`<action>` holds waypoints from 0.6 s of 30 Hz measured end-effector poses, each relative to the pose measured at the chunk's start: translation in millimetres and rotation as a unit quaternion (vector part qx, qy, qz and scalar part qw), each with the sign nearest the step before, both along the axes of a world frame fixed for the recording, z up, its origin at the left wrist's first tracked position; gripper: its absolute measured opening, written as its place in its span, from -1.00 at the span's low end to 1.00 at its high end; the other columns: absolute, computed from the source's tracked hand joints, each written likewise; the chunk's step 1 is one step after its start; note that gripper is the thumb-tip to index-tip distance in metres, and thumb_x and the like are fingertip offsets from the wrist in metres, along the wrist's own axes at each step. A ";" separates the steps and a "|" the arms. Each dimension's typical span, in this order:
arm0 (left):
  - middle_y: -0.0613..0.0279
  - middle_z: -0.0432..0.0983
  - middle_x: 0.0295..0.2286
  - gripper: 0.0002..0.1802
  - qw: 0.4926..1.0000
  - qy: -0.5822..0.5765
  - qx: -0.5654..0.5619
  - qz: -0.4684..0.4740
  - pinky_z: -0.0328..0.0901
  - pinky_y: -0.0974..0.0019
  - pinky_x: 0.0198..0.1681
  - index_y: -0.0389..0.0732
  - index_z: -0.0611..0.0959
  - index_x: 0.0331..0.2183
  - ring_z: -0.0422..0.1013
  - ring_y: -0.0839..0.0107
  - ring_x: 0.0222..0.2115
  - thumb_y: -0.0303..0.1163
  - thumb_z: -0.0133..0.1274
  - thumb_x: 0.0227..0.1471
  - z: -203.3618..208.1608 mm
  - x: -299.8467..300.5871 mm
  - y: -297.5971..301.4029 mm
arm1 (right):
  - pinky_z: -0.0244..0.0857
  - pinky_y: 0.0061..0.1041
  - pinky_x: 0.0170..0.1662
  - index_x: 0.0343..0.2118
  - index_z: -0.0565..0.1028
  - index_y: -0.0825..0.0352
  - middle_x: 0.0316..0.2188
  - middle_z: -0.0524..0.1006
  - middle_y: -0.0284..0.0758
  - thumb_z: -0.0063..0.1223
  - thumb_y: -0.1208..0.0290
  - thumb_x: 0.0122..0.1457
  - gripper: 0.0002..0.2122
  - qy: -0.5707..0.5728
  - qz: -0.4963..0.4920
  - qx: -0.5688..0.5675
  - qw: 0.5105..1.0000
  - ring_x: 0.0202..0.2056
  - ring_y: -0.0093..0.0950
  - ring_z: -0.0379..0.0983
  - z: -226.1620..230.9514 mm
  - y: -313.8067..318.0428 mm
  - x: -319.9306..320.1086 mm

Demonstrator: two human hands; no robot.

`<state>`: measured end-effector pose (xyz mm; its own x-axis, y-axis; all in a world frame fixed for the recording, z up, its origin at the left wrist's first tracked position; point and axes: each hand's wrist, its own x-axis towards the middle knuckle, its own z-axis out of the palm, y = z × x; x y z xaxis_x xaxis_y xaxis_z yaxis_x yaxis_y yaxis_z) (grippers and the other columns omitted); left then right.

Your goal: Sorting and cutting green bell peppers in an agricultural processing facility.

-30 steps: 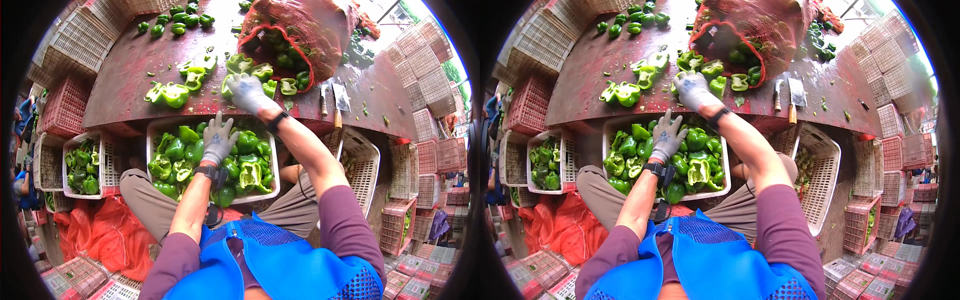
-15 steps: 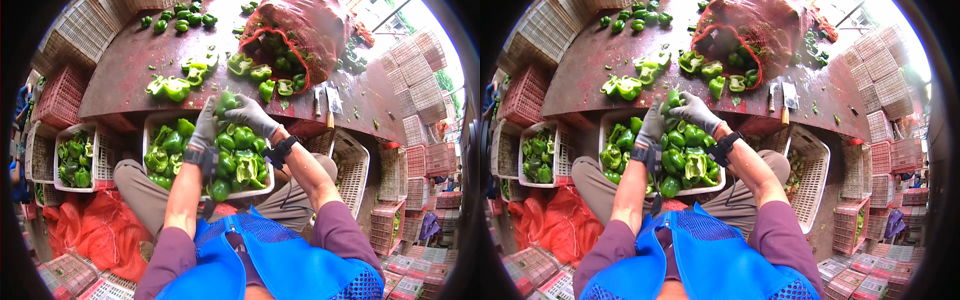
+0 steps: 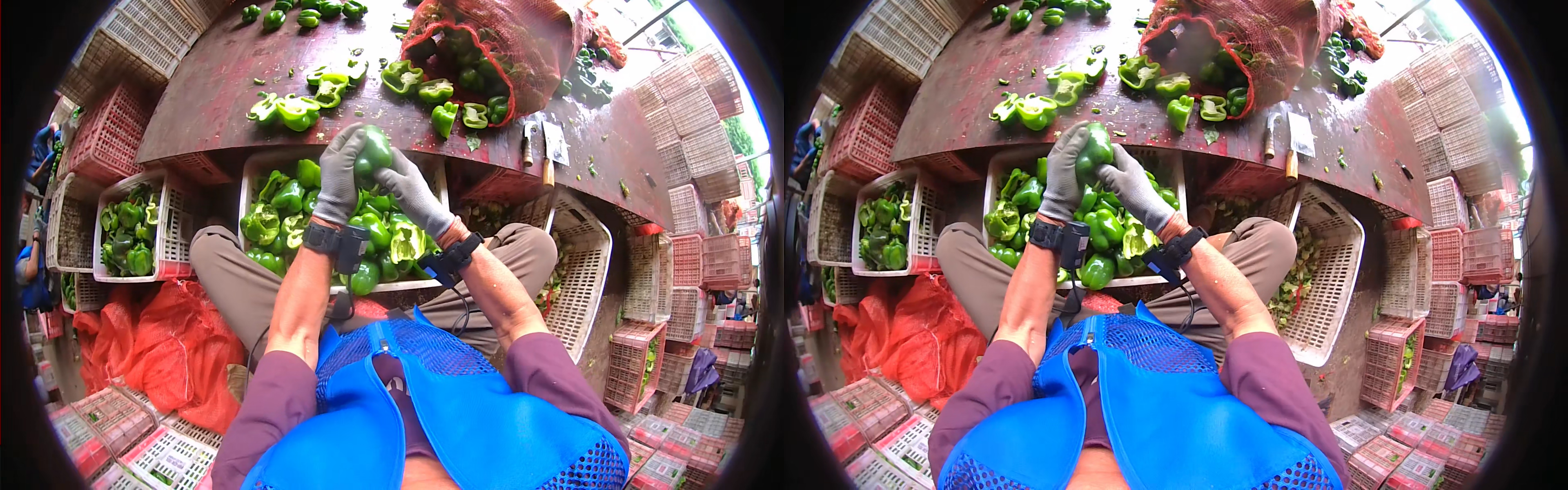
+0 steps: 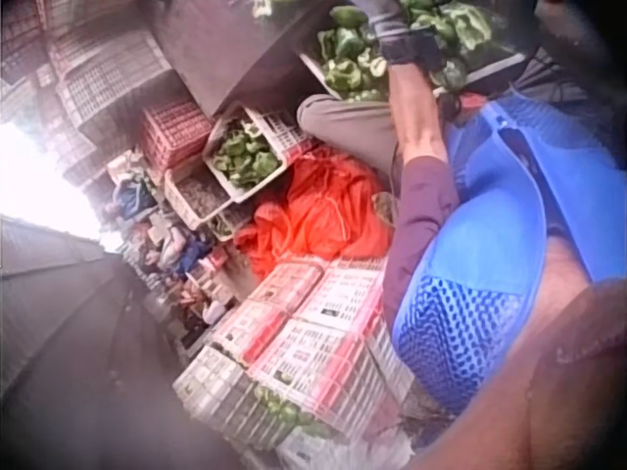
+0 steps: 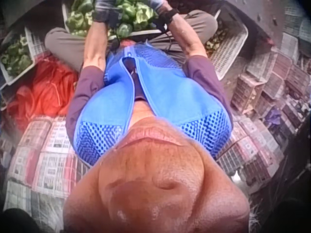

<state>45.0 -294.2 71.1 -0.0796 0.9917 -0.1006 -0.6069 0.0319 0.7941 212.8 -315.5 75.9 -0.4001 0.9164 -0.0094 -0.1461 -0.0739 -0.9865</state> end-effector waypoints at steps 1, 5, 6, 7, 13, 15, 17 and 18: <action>0.20 0.78 -0.03 -0.59 0.999 0.028 0.014 0.026 0.62 0.33 -0.01 -0.28 0.75 0.19 0.68 0.47 -0.11 -0.32 0.36 0.42 4.7 0.6 -3.1 | 0.51 -0.56 0.03 0.56 0.36 0.27 0.17 0.62 -0.45 0.25 0.30 0.52 -0.39 0.024 -0.014 -0.008 1.000 0.03 -0.67 0.56 1.3 -3.5 -7.8; 0.23 0.76 -0.01 -0.57 0.995 0.079 -0.018 0.061 0.59 0.41 -0.07 -0.27 0.77 0.21 0.65 0.53 -0.11 -0.34 0.38 0.40 11.9 -17.8 -17.9 | 0.45 -0.59 -0.22 0.33 0.58 0.27 -0.16 0.67 -0.47 0.13 0.39 0.50 -0.61 0.011 -0.117 -0.131 0.984 -0.31 -0.64 0.51 6.1 -18.1 -51.4; 0.24 0.75 0.00 -0.55 0.986 0.159 0.030 0.046 0.58 0.43 -0.09 -0.25 0.77 0.22 0.64 0.55 -0.12 -0.37 0.40 0.38 17.6 5.0 -5.8 | 0.38 -0.56 -0.32 0.13 0.66 0.19 -0.33 0.64 -0.50 0.12 0.29 0.52 -0.76 0.078 -0.141 -0.195 0.967 -0.44 -0.59 0.47 -25.8 4.8 -31.0; 0.27 0.74 -0.01 -0.52 0.957 0.266 0.104 0.057 0.58 0.43 -0.10 -0.24 0.78 0.24 0.63 0.56 -0.13 -0.39 0.44 0.35 6.5 -2.9 -6.8 | 0.37 -0.53 -0.37 0.08 0.66 0.17 -0.34 0.64 -0.48 0.08 0.25 0.55 -0.78 0.103 -0.154 -0.231 0.955 -0.46 -0.57 0.49 -30.3 -1.8 -52.3; 0.19 0.71 0.05 -0.39 0.999 -0.004 -0.015 -0.041 0.64 0.36 -0.05 -0.30 0.62 0.35 0.67 0.46 -0.05 -0.36 0.40 0.39 0.5 -79.4 -25.1 | 0.48 -0.50 -0.36 0.16 0.68 0.22 -0.17 0.73 -0.45 0.15 0.11 0.54 -0.67 0.311 -0.079 -0.320 0.891 -0.39 -0.51 0.63 -21.2 -6.9 -90.9; 0.20 0.72 0.05 -0.39 0.998 0.047 0.002 -0.031 0.62 0.38 -0.04 -0.32 0.60 0.36 0.66 0.48 -0.04 -0.35 0.37 0.41 -1.5 -93.6 -29.8 | 0.42 -0.39 -0.41 -0.07 0.68 0.10 -0.39 0.65 -0.44 0.09 0.08 0.53 -0.76 0.247 -0.107 -0.311 0.912 -0.45 -0.54 0.57 -24.4 -0.1 -117.2; 0.21 0.72 0.05 -0.40 0.999 0.038 -0.001 -0.029 0.61 0.40 -0.03 -0.33 0.61 0.35 0.66 0.49 -0.07 -0.36 0.38 0.40 6.1 -108.0 -27.5 | 0.40 -0.46 -0.42 -0.06 0.67 0.14 -0.37 0.66 -0.42 0.11 0.16 0.54 -0.80 0.102 -0.176 -0.234 0.951 -0.46 -0.57 0.54 -20.1 9.7 -101.2; 0.20 0.72 0.05 -0.40 0.996 0.086 0.003 -0.010 0.61 0.39 -0.06 -0.31 0.62 0.35 0.65 0.51 -0.09 -0.36 0.38 0.39 12.7 -125.9 -23.6 | 0.38 -0.50 -0.43 -0.02 0.64 0.19 -0.33 0.67 -0.39 0.12 0.24 0.55 -0.83 0.094 -0.178 -0.143 0.969 -0.46 -0.58 0.53 -16.2 19.7 -86.4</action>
<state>-81.0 -317.8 83.9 -0.0762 0.9937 -0.0817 -0.4614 0.0375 0.8864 126.4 -295.7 59.7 -0.0794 0.9671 -0.2417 -0.3878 -0.2533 -0.8862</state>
